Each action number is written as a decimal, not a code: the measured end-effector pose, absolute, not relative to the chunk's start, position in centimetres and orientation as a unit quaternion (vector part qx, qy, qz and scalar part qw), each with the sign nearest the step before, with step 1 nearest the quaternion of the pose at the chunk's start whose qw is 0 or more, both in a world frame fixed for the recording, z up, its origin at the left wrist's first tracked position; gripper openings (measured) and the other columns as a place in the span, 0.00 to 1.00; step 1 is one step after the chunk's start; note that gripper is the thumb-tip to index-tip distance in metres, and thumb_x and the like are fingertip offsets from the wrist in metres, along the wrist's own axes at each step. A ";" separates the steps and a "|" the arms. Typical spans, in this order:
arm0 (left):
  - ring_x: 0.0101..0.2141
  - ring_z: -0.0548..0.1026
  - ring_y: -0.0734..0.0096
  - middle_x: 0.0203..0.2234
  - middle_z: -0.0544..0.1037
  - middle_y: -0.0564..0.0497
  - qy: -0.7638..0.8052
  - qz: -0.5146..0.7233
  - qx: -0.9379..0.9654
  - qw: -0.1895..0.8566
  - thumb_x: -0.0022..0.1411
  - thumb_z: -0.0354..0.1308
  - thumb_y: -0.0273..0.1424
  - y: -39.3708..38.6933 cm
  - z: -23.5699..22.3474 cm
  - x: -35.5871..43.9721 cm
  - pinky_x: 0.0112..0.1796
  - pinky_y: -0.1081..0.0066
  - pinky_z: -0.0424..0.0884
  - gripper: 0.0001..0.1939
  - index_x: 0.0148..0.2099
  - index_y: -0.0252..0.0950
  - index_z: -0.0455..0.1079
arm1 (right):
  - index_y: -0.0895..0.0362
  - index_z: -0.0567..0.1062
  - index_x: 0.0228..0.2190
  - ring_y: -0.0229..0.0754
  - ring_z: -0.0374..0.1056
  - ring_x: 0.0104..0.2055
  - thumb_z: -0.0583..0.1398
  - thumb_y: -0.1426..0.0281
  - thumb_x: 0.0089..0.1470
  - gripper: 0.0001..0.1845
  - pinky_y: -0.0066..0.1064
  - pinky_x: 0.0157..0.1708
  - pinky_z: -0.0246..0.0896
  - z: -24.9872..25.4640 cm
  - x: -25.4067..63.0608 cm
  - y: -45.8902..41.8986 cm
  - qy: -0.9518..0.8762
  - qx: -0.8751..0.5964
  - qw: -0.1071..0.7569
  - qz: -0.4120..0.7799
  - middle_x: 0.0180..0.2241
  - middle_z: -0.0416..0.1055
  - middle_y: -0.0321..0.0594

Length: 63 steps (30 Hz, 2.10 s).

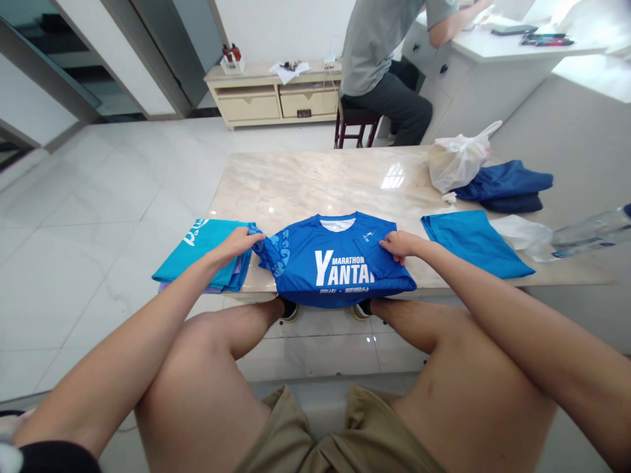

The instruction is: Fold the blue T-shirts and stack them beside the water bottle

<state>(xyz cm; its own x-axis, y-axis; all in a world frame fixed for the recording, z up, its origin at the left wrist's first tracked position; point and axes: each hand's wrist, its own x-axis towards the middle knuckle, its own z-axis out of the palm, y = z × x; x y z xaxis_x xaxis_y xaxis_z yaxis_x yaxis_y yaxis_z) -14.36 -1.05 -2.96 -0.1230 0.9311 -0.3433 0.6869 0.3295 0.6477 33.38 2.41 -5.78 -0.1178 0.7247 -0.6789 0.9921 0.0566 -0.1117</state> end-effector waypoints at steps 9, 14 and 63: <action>0.21 0.77 0.66 0.18 0.75 0.51 0.735 0.104 0.571 0.351 0.59 0.68 0.31 -1.7 -0.9 -7.1 0.22 0.74 0.70 0.10 0.33 0.38 0.68 | 0.67 0.84 0.38 0.47 0.82 0.29 0.47 0.62 0.80 0.32 0.35 0.44 0.75 -5.6 33.1 2.1 0.699 0.613 0.240 -0.279 0.35 0.84 0.55; 0.32 0.85 0.61 0.37 0.86 0.44 0.612 0.132 0.603 0.493 0.66 0.67 0.41 -1.5 -0.7 -2.5 0.31 0.69 0.81 0.18 0.52 0.37 0.71 | 0.67 0.84 0.40 0.48 0.83 0.32 0.51 0.63 0.78 0.28 0.33 0.40 0.75 -5.1 33.0 1.7 0.709 0.605 0.234 -0.276 0.36 0.85 0.55; 0.47 0.81 0.54 0.50 0.82 0.40 0.579 0.085 0.775 0.237 0.66 0.68 0.41 4.7 -8.1 0.2 0.47 0.64 0.74 0.22 0.56 0.36 0.72 | 0.62 0.78 0.47 0.42 0.80 0.25 0.52 0.63 0.78 0.19 0.28 0.28 0.72 -6.0 34.5 1.5 0.662 0.637 0.159 -0.360 0.37 0.85 0.50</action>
<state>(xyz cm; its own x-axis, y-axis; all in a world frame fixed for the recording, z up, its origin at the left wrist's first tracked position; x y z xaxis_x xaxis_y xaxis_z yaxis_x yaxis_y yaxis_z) 0.22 4.73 -8.08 0.3147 0.9384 -0.1426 0.8582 -0.2172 0.4651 34.51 1.54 -5.97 -0.1373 0.7294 -0.6701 0.9589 -0.0717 -0.2746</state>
